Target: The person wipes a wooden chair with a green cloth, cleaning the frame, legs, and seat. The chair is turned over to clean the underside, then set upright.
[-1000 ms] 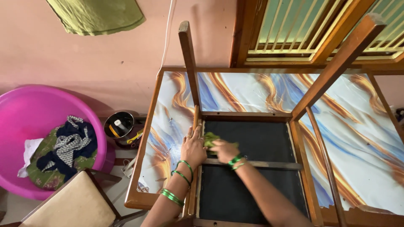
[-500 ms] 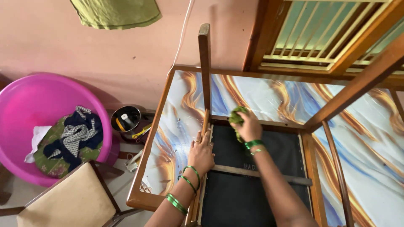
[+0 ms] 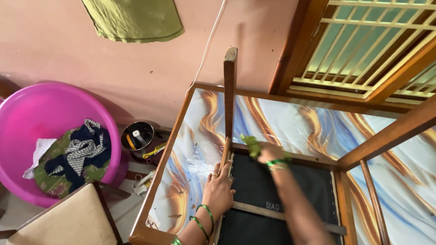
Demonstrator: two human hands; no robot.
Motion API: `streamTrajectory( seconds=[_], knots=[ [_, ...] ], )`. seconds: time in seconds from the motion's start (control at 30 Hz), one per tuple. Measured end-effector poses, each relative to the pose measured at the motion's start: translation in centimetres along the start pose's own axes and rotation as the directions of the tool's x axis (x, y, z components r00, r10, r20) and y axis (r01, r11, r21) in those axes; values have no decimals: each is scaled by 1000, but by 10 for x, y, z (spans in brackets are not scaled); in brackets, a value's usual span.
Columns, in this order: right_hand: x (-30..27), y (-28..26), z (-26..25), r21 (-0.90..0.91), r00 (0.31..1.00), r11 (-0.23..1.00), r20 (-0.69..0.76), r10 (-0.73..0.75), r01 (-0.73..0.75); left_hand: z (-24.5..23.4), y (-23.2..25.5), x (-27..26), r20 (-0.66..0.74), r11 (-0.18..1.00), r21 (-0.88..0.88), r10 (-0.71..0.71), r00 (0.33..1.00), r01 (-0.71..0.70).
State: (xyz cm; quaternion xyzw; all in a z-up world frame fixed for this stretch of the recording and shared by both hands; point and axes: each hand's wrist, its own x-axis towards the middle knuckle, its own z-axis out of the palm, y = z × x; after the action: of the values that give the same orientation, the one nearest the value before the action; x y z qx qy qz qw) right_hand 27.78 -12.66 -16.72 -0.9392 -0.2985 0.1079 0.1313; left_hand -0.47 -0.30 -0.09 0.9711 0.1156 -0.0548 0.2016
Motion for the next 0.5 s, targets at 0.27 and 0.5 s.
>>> streamTrajectory(
  seconds=[0.27,0.5],
  knots=[
    [-83,148,-89,-229,962,940,48,270,-253,-5,2,-3,-5,999,-43,12,1000,-12],
    [-10,-23,0,-134,994,991,-109,-16,1,0,1,-1,3,1000,17,0,1000,0]
  ],
)
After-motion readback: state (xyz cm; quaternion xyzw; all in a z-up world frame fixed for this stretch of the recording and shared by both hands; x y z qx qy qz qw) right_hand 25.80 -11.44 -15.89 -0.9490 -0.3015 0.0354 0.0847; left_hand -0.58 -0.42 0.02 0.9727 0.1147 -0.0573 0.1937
